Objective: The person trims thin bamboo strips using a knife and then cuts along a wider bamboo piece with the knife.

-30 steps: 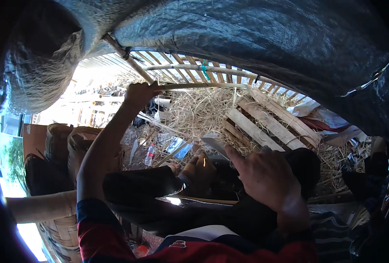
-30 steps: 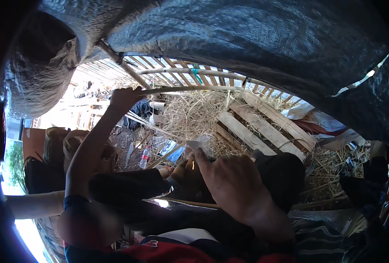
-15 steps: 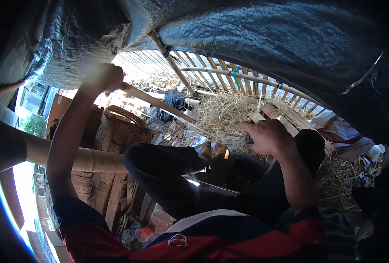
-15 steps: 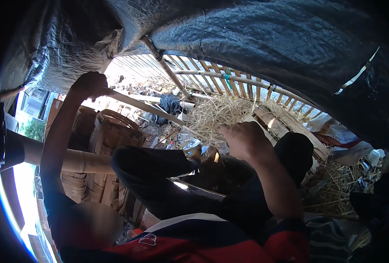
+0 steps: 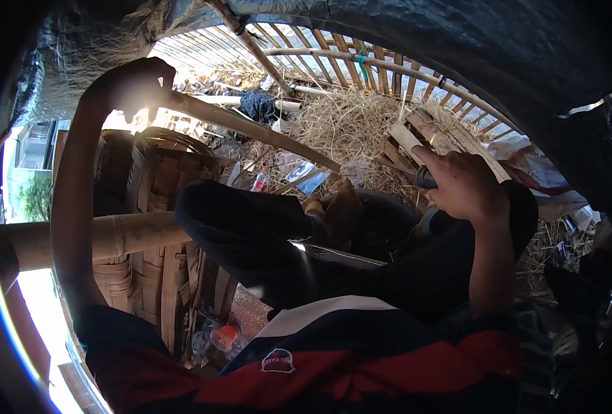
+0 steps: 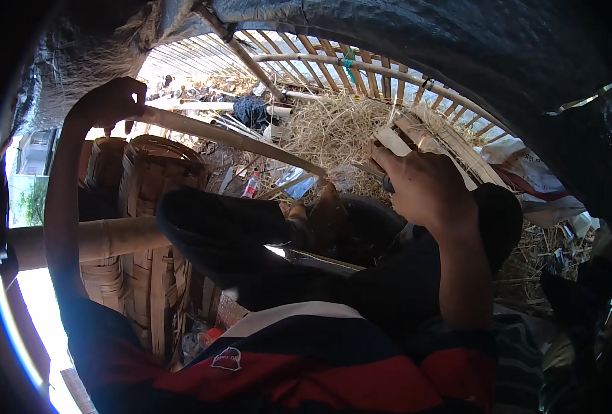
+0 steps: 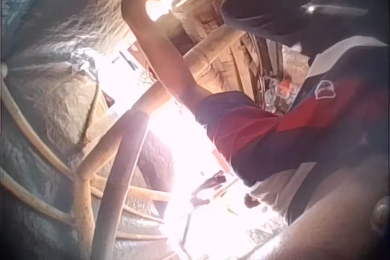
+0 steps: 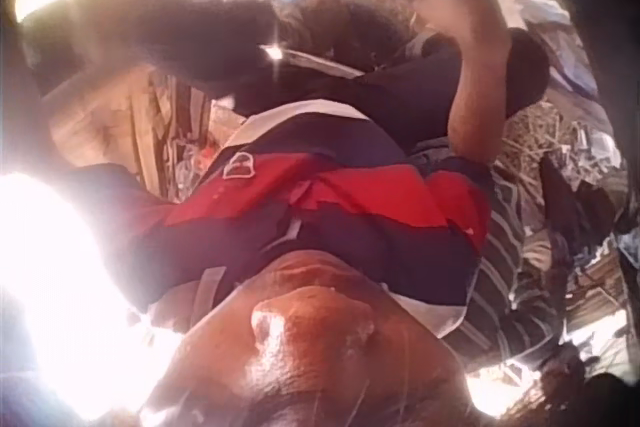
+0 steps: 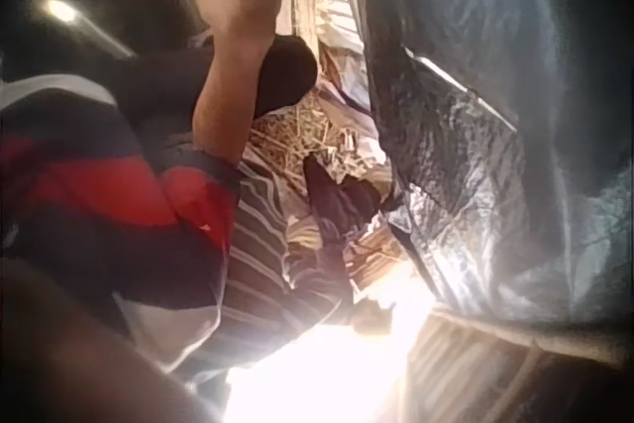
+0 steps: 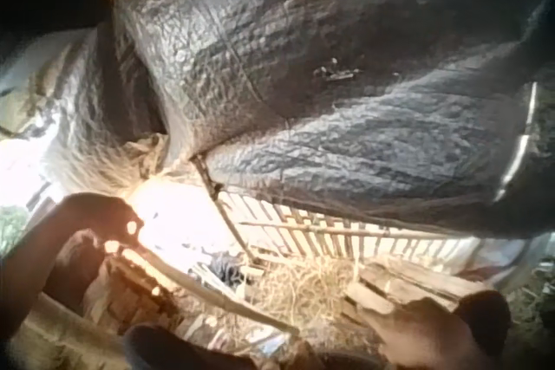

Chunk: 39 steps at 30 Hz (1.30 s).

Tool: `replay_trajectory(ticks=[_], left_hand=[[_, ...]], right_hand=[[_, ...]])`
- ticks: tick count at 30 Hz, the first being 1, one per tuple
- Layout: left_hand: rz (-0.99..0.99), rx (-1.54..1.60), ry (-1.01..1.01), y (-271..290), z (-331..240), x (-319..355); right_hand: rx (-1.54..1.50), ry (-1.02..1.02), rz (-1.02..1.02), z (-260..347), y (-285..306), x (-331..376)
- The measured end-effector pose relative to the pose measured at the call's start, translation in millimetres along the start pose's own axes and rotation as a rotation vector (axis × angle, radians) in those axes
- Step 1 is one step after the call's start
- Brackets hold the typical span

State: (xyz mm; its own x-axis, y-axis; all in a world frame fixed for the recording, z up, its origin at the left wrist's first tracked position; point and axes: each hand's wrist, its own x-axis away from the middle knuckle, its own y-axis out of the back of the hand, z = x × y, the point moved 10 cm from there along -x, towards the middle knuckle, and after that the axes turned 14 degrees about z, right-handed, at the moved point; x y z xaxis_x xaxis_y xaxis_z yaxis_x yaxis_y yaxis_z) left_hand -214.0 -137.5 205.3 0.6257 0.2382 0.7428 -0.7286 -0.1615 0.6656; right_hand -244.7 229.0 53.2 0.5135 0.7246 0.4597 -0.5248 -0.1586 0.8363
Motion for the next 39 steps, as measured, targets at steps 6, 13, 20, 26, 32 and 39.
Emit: replay_trajectory(ticks=[6,13,20,26,32,39], left_hand=[[-0.028,-0.026,0.039,-2.8,-22.3,-7.0],[-0.165,-0.080,-0.003,-0.1,-47.1,13.1],[-0.077,-0.169,0.065,7.8,-32.9,39.8],[-0.068,-0.264,-0.108,0.5,-65.4,-0.6],[-0.097,-0.123,0.014,-4.5,-52.6,0.5],[-0.306,-0.337,-0.476,-35.4,-71.5,-28.4]], right_hand=[[-0.020,0.016,0.015,2.9,-3.1,5.1],[0.050,0.104,-0.143,3.8,-7.1,5.9],[0.081,0.105,0.037,18.8,-26.3,-19.4],[0.149,0.068,0.134,36.5,-80.1,-44.5],[0.213,0.283,0.281,76.0,-113.8,-54.6],[0.190,0.351,0.226,94.5,-119.3,-55.6]])
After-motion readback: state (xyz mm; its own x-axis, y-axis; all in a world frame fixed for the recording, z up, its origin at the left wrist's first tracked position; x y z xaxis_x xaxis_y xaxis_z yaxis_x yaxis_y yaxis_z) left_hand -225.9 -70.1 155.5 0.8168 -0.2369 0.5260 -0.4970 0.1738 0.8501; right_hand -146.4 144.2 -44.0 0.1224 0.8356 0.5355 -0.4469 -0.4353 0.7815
